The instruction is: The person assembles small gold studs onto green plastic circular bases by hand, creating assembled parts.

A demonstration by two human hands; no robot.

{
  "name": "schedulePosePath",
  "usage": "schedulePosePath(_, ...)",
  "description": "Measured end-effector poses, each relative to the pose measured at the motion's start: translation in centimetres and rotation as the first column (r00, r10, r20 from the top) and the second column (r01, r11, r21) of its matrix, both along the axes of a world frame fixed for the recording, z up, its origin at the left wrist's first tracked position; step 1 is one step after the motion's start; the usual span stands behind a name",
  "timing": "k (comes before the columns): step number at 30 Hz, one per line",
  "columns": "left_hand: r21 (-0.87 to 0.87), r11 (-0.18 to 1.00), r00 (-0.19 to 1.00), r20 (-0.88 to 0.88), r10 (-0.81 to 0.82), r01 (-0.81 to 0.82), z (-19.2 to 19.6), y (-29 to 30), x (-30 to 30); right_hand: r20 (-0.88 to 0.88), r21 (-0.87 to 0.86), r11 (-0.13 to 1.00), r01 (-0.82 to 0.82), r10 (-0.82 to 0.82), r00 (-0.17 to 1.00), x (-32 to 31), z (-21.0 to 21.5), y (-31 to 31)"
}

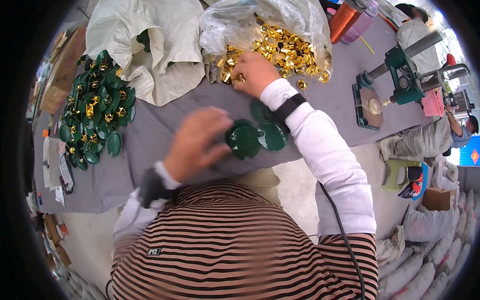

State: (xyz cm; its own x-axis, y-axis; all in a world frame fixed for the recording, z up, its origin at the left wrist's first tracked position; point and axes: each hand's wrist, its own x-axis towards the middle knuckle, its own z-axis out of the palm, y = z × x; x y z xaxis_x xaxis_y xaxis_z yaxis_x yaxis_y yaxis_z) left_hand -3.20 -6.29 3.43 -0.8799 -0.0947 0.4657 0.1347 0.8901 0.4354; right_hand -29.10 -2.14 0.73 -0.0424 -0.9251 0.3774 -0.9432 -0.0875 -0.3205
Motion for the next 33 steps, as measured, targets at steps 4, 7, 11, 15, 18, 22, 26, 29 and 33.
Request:
schedulePosePath(4,-0.048,0.996,0.992,0.102,-0.075,0.081,-3.8,2.5,-2.4,0.892,-0.003,0.990,0.140,-0.061,0.448,-0.8,3.2,2.7)
schedulePosePath(7,-0.027,1.000,0.995,0.100,0.010,-0.008,-4.4,0.1,-2.9,0.934,-0.070,0.945,0.319,-0.051,0.354,-0.6,4.5,6.5)
schedulePosePath(11,0.115,0.964,0.969,0.089,0.232,-0.241,-3.7,-0.9,-2.2,0.886,-0.019,0.891,0.454,-0.195,0.420,1.8,3.8,11.2)
schedulePosePath(15,0.409,0.834,0.929,0.163,0.332,-0.370,-3.7,0.0,-1.7,0.911,-0.009,0.941,0.339,-0.132,0.391,7.1,3.0,13.0)
schedulePosePath(18,0.751,0.502,0.903,0.355,0.243,-0.430,-2.4,0.4,-1.7,0.941,-0.085,0.950,0.301,-0.023,0.337,10.0,1.9,12.3)
schedulePosePath(22,0.913,0.325,0.953,0.166,0.254,-0.246,-1.8,1.6,-1.4,0.788,-0.099,0.947,0.305,-0.112,0.605,12.2,1.3,11.1)
schedulePosePath(26,0.983,0.172,0.976,0.034,0.216,-0.072,-1.7,2.7,-1.2,0.628,-0.226,0.939,0.259,-0.063,0.776,12.7,0.6,10.2)
schedulePosePath(29,0.940,0.321,0.968,0.032,0.249,-0.114,-2.4,3.0,-1.0,0.510,-0.269,0.936,0.228,-0.063,0.858,12.8,0.7,10.0)
schedulePosePath(33,0.947,0.305,0.958,0.007,0.287,-0.098,-2.1,3.1,-1.1,0.605,-0.278,0.921,0.274,-0.054,0.794,13.3,0.7,10.1)
